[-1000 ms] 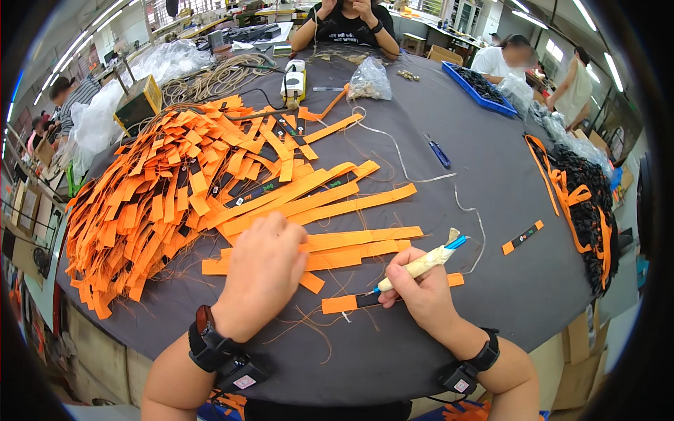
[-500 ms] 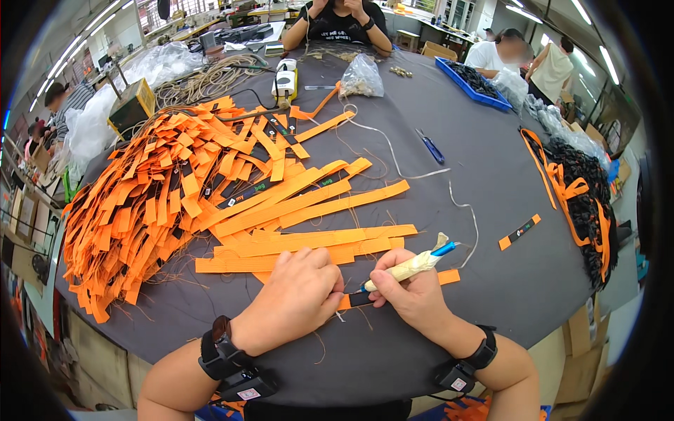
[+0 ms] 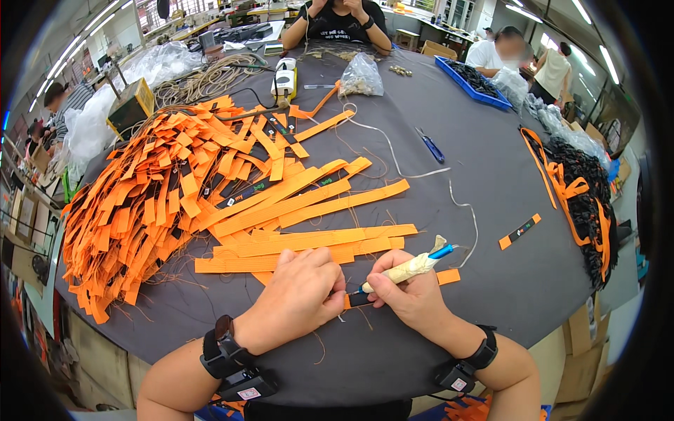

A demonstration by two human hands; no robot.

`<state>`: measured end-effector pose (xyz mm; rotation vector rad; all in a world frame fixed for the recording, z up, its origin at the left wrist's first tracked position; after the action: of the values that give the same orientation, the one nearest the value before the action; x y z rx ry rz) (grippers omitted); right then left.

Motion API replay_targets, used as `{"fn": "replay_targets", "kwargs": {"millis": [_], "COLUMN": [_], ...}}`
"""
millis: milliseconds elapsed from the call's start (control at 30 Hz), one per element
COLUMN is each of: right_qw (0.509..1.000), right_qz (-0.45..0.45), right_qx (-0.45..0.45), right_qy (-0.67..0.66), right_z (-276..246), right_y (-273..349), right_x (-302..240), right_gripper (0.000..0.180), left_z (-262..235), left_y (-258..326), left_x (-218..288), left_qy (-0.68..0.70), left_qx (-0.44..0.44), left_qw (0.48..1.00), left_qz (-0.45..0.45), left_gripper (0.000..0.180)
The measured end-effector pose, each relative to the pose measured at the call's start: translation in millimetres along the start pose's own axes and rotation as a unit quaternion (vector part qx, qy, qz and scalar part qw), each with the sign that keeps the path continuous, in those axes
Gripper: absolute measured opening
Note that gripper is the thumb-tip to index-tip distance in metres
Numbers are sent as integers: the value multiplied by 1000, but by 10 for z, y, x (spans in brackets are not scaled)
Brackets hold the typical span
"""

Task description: The person uses a soldering iron to attach small electronic components to orange fabric straps. They pick up a strap, apply the iron to a specific spot, and then place the finished strap into a blue bin. The process is repeated continuously throughout the clip.

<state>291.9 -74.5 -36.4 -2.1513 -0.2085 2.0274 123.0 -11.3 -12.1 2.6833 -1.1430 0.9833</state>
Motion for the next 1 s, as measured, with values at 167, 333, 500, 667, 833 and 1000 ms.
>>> {"fn": "replay_targets", "kwargs": {"millis": [167, 333, 500, 667, 833, 1000], "right_qw": [1000, 997, 965, 963, 963, 965], "right_qz": [-6, 7, 22, -74, -152, -158], "right_qx": [18, 55, 119, 156, 145, 153], "right_qy": [5, -51, -232, -205, -171, -142], "right_z": [23, 12, -184, -331, -532, -526], "right_y": [-14, -12, -38, -100, -82, -5], "right_x": [-12, -10, 27, -271, -491, -616], "right_gripper": [14, 14, 18, 27, 27, 26], "left_z": [-4, -62, -408, -124, -36, 53], "left_y": [6, -13, -32, 97, 7, -101], "left_x": [-15, -83, -105, 127, 134, 409], "left_qy": [16, -25, -138, -14, 19, 123], "left_qx": [1, 13, 156, -21, -40, -136], "left_qw": [1000, 999, 978, 1000, 999, 983], "left_qz": [-5, -37, -35, -2, 1, 5], "left_gripper": [12, 10, 14, 28, 40, 46]}}
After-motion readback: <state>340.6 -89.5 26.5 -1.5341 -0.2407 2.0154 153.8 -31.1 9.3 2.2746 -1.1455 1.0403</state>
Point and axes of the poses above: each hand's wrist, its own y-axis away from the middle knuckle, its own z-axis out of the palm, x = y × z, the point moved 4 cm from there along -y, towards the middle knuckle, and after that the axes turned 13 degrees about -z, right-handed, at the moved point
